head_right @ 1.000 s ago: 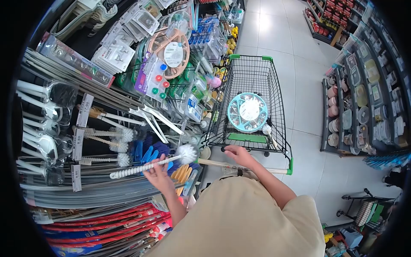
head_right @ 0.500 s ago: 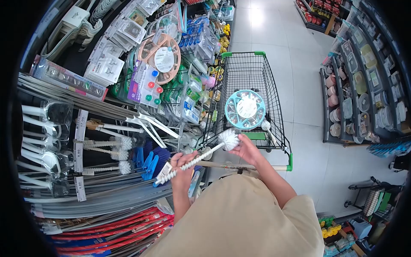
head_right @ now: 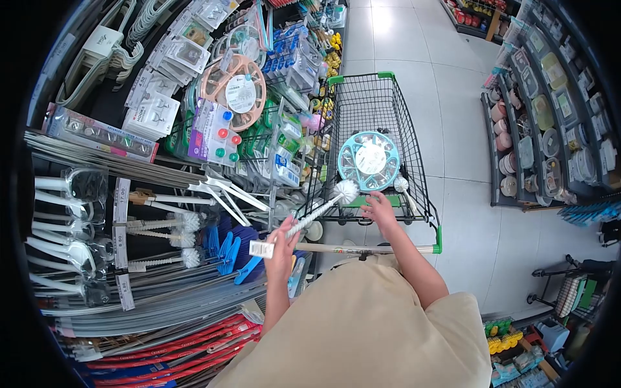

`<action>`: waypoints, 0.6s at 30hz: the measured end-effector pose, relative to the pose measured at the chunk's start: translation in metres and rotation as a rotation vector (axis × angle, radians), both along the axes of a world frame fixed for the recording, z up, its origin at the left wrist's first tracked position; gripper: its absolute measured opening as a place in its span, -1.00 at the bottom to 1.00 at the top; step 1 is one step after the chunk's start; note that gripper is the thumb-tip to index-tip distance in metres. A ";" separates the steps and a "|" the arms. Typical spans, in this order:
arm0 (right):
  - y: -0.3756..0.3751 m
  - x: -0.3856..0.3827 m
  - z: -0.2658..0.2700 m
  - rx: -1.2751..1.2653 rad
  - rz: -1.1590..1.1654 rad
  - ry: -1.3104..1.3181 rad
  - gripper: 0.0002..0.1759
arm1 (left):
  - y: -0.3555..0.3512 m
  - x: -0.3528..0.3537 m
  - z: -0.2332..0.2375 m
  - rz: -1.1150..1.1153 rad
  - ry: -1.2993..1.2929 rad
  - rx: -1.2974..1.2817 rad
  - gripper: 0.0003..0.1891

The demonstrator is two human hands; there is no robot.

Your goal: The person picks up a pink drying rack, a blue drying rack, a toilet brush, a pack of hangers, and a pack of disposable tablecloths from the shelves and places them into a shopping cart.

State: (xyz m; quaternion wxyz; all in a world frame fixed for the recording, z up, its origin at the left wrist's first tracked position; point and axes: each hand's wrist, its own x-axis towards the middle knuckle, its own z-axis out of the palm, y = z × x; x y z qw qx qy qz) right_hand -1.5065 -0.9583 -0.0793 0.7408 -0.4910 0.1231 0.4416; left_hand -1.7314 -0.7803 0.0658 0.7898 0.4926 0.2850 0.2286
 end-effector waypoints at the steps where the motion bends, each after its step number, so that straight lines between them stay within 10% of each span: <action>1: 0.000 -0.001 -0.001 -0.129 0.047 -0.118 -0.47 | 0.001 0.012 -0.006 -0.014 0.099 0.085 -0.72; 14: -0.054 -0.014 -0.007 -0.404 0.137 -0.737 -0.69 | 0.069 0.130 -0.157 -0.268 0.446 0.902 -0.64; 18: -0.072 -0.017 -0.007 -0.423 0.104 -0.704 -0.71 | 0.091 0.137 -0.230 -0.383 0.632 0.727 -0.67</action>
